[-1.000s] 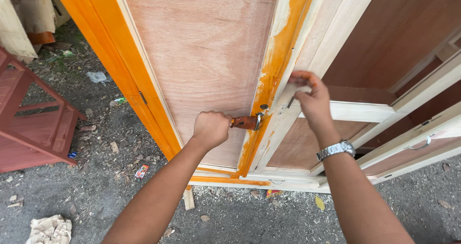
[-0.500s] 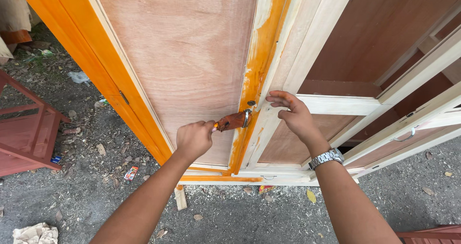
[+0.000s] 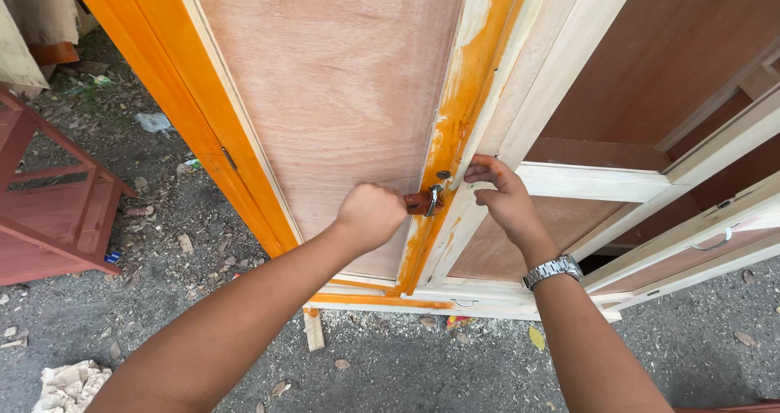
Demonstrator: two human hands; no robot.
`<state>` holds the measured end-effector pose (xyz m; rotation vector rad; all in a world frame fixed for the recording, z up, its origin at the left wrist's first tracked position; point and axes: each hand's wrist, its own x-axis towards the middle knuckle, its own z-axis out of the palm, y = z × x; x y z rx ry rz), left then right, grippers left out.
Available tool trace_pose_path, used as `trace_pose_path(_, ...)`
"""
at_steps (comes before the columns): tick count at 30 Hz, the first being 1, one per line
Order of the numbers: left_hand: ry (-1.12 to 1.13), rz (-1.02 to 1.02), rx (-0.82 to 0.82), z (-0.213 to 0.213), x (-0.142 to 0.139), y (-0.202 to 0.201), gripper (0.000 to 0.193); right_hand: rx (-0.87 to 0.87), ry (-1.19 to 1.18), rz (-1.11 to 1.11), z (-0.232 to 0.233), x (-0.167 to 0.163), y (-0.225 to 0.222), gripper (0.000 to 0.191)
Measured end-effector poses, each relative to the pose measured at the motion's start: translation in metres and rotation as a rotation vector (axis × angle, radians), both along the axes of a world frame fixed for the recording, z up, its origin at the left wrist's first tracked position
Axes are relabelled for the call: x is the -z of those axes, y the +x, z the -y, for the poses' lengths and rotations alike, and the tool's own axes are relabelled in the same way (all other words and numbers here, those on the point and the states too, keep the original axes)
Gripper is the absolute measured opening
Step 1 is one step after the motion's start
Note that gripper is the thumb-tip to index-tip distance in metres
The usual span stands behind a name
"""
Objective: The person wipes orange wood stain along the frame edges and trim of a wooden cabinet using a cloth-wrapped applicator, working down the vertical stiles, across the top rail, and around the door edges, steadying the doors with the other hand.
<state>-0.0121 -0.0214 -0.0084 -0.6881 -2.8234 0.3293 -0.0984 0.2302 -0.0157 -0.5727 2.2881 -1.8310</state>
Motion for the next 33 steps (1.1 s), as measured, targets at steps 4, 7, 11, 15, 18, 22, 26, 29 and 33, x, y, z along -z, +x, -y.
trace_pose_path(4, 0.099, 0.145, -0.126, -0.005, 0.002, 0.001, 0.014, 0.021, -0.02, 0.003, 0.001, 0.0, 0.0, 0.053)
trace_pose_path(7, 0.44, 0.198, -0.343, 0.004, 0.011, 0.018, 0.015, 0.022, -0.03, -0.009, 0.003, 0.0, 0.0, 0.052)
trace_pose_path(11, 0.81, 0.252, -0.587, 0.01, 0.024, 0.043, 0.019, 0.02, -0.046, -0.007, 0.004, 0.001, -0.001, 0.054)
trace_pose_path(15, 0.535, 0.166, -0.421, 0.005, 0.022, 0.031, 0.019, 0.022, -0.071, -0.005, 0.003, 0.004, -0.001, 0.053)
trace_pose_path(18, 0.311, 0.147, -0.319, -0.008, 0.019, 0.006, 0.018, 0.015, -0.088, 0.001, 0.003, 0.003, 0.002, 0.053)
trace_pose_path(22, 0.409, 0.004, -0.26, 0.001, 0.045, 0.007, 0.015, 0.031, -0.077, 0.016, 0.003, 0.0, 0.006, 0.053)
trace_pose_path(26, 0.522, 0.044, -0.36, 0.019, 0.112, 0.045, 0.034, 0.07, -0.075, 0.053, 0.0, 0.006, 0.013, 0.056)
trace_pose_path(29, 0.476, 0.279, -0.487, 0.01, 0.161, 0.06, 0.021, 0.069, -0.112, 0.071, -0.003, 0.024, 0.018, 0.059)
trace_pose_path(33, 0.741, 0.246, -0.718, -0.009, 0.204, 0.083, 0.023, 0.09, -0.094, 0.124, -0.014, 0.054, 0.022, 0.059)
